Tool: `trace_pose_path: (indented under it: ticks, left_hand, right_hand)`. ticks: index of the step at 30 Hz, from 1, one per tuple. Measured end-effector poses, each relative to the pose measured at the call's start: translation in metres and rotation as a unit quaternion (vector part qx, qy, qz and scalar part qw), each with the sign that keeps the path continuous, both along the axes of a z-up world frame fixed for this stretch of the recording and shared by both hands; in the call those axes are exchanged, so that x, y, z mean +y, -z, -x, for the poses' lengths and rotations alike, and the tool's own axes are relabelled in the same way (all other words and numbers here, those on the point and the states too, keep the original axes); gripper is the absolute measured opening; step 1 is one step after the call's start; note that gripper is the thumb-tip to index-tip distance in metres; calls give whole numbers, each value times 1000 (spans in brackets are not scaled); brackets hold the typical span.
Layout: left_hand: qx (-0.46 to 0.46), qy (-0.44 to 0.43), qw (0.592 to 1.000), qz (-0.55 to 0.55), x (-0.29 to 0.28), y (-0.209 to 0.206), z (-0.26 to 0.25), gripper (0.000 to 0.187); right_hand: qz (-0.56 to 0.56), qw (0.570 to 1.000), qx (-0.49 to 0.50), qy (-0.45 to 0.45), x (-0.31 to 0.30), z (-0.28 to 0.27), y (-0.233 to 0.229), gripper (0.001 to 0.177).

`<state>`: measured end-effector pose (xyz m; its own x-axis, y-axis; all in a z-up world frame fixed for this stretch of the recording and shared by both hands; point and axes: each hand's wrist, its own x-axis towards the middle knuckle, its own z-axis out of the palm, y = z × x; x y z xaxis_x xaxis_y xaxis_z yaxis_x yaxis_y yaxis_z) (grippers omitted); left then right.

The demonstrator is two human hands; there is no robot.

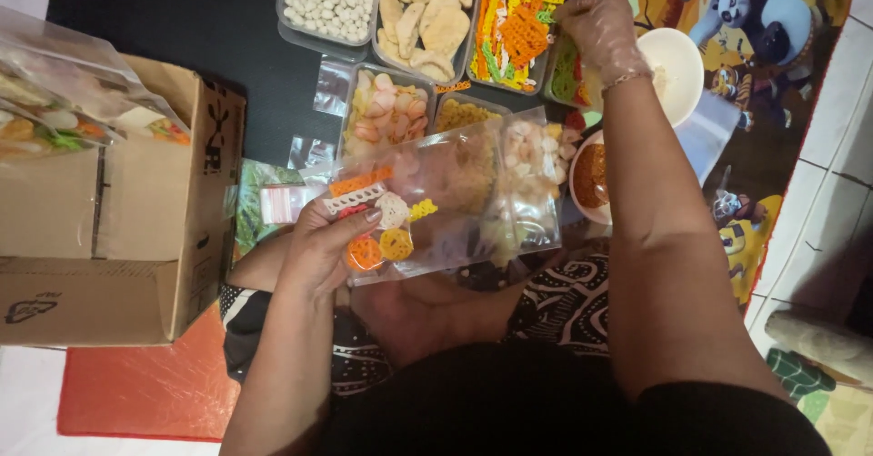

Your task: Packing various snack components and condiment packets into individual plastic bags.

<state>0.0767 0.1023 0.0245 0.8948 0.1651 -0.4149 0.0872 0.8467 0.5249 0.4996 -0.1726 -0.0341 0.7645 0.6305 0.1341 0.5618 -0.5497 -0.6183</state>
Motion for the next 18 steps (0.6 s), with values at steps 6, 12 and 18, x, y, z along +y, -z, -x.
trace_pose_path:
  ticks: [6,12,18]
  left_hand:
    - [-7,24,1000,9,0,-2,-3,31]
    - [1,23,1000,6,1,-2,-2,32]
    - [14,36,999,1,-1,3,-1,28]
  right_hand:
    - [79,993,-87,33,5,8,0,18]
    - [138,965,-187,121,21,11,6,14]
    - [357,900,-243,62,34,4,15,35]
